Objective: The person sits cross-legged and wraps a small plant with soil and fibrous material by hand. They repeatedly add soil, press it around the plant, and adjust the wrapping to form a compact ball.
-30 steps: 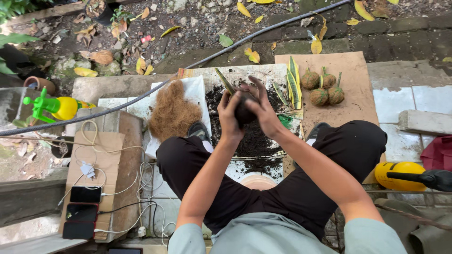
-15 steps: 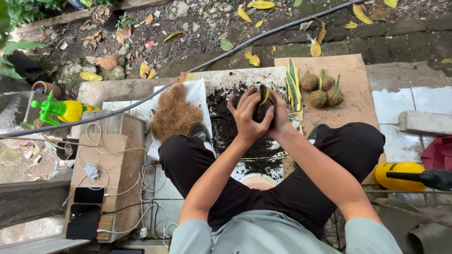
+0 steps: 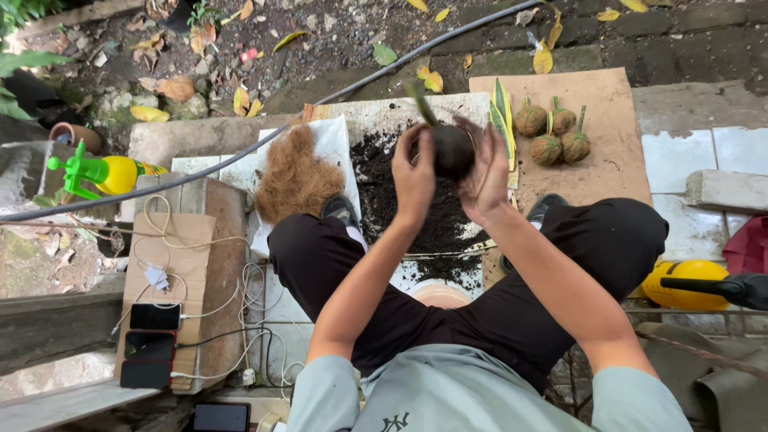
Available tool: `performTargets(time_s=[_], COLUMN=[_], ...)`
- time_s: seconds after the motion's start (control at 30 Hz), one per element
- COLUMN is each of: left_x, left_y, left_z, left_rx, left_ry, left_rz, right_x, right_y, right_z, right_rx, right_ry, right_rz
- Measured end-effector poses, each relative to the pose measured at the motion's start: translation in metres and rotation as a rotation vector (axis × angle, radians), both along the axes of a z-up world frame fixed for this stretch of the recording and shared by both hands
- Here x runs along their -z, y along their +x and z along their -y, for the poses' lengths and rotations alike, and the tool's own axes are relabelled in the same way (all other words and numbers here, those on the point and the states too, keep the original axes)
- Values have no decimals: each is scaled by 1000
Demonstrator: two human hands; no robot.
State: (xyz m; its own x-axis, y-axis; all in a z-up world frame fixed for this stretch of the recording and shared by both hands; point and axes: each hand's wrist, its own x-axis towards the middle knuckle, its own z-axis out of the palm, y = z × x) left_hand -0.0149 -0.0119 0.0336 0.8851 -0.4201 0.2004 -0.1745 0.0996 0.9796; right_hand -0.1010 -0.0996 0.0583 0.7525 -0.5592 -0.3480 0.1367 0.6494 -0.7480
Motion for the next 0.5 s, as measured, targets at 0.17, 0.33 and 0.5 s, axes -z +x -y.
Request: performTargets(time_s=[0.17,0.33,0.5], left_x=[-6,-6,-13], left_y=[44,40,13], left_z=[-20,-28,-25], left_rx=[177,240,245], left_ry=[-424,-503,-547], left_rz=[-712,-965,-1050], right_x=[-26,-14,5], right_y=[3,14,32], right_z=[-16,-11,0], right_rx=[-100,-66,-59], right_ry=[-1032,-1935,-1763], right_rz=[108,179,339])
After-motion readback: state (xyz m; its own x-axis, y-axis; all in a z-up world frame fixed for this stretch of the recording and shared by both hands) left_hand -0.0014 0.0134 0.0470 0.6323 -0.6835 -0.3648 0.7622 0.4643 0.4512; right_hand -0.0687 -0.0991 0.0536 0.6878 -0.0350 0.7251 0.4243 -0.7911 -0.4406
